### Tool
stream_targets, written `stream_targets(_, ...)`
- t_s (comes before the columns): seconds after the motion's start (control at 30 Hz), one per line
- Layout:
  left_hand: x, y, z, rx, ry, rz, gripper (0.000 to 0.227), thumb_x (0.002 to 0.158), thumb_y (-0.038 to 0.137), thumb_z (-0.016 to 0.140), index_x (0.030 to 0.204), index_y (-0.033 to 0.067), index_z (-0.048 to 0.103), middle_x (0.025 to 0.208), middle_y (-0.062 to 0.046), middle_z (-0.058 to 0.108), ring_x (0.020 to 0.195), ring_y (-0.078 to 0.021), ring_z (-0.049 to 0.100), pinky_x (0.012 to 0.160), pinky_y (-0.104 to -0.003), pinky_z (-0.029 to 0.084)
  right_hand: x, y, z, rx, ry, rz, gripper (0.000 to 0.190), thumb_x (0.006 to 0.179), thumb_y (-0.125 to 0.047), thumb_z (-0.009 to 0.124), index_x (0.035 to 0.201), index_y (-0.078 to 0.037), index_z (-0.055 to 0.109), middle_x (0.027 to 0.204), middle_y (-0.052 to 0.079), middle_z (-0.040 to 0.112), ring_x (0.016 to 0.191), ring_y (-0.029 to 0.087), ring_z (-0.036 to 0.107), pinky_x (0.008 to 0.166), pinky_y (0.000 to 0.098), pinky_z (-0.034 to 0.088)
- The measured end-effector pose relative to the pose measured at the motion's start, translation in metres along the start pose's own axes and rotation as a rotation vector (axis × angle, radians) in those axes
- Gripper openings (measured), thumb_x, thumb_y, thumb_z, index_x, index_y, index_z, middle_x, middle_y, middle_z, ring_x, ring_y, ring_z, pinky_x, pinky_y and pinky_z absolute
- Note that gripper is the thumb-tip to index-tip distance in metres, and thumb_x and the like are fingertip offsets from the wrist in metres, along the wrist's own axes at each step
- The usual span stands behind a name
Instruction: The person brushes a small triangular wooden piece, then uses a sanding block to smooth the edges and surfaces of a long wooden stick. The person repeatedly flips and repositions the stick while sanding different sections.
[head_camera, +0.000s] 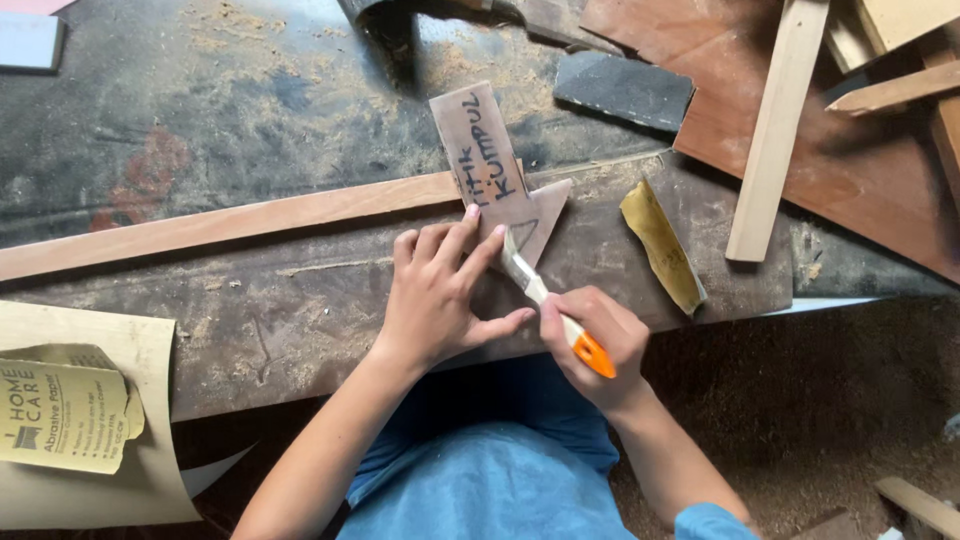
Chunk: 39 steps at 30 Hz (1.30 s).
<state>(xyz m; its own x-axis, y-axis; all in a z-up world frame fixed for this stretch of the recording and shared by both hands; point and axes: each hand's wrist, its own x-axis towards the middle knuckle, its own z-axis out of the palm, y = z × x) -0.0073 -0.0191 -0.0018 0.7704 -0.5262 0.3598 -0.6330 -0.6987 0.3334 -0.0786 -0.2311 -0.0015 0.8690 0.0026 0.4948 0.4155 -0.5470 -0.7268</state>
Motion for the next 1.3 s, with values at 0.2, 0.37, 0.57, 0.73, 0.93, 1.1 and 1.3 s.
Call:
stream_targets(0.2,-0.002,-0.002,-0.007,-0.061,-0.012,-0.007,0.102,0.078,0.073,0.072,0.151,0.0046,0.049,0.144,-0.017,0.058,0.116,-0.0311,0.056,0.103,-0.046,0.038,0.016,0.004,0.008,0.033,0.084,0.071,0.016,0.093,-0.015,0.074,0.095,-0.001,0.067,0.087,0.011,0.069,0.074,0.022,0.067,0.071,0.0314,0.054)
stream_targets(0.37,0.004,-0.001,-0.011,-0.14,0.105,-0.044,0.105,0.079,0.071,0.073,0.155,0.0045,0.044,0.144,-0.022,0.053,0.119,-0.0341,0.056,0.102,-0.045,0.042,0.031,0.003,0.018,-0.143,0.193,0.01,0.015,0.1,-0.016,0.072,0.097,-0.001,0.067,0.09,0.012,0.071,0.079,0.022,0.07,0.071,0.0302,0.055)
stream_targets(0.57,0.007,-0.006,-0.015,-0.135,0.076,-0.046,0.104,0.078,0.07,0.075,0.154,0.0051,0.045,0.146,-0.023,0.053,0.11,-0.0317,0.06,0.097,-0.044,0.043,0.04,-0.002,0.028,0.058,0.193,0.221,0.014,0.104,-0.014,0.069,0.099,-0.002,0.067,0.082,0.007,0.074,0.071,0.014,0.073,0.068,0.0265,0.058)
stream_targets(0.73,0.009,-0.009,-0.015,-0.122,0.113,-0.033,0.101,0.079,0.068,0.074,0.153,0.0051,0.046,0.146,-0.023,0.052,0.113,-0.0318,0.061,0.097,-0.044,0.042,0.049,0.004,0.033,0.057,0.008,0.051,0.007,0.101,-0.009,0.069,0.101,-0.002,0.068,0.083,0.008,0.073,0.072,0.013,0.072,0.066,0.0251,0.056)
stream_targets(0.93,0.006,-0.008,-0.013,-0.146,0.119,-0.051,0.099,0.079,0.069,0.074,0.152,0.0066,0.049,0.145,-0.023,0.052,0.106,-0.0311,0.061,0.096,-0.044,0.043,0.061,0.006,0.042,0.185,0.09,0.163,0.008,0.103,-0.007,0.067,0.1,0.0,0.064,0.08,0.008,0.072,0.072,0.013,0.072,0.066,0.0252,0.056)
stream_targets(1.1,0.003,-0.008,-0.012,-0.167,0.104,-0.058,0.097,0.081,0.067,0.075,0.153,0.0072,0.048,0.148,-0.023,0.051,0.104,-0.0291,0.062,0.095,-0.043,0.044,0.069,0.006,0.044,0.085,0.108,0.129,0.01,0.106,-0.007,0.064,0.101,0.002,0.062,0.082,0.01,0.072,0.074,0.014,0.072,0.069,0.0254,0.057)
stream_targets(1.3,0.003,-0.009,-0.012,-0.155,0.072,-0.071,0.097,0.081,0.065,0.075,0.152,0.0047,0.048,0.153,-0.026,0.048,0.097,-0.0302,0.062,0.092,-0.043,0.044,0.078,0.012,0.047,0.198,0.135,0.211,0.01,0.108,-0.008,0.064,0.103,0.0,0.061,0.082,0.009,0.071,0.073,0.014,0.071,0.068,0.0257,0.058)
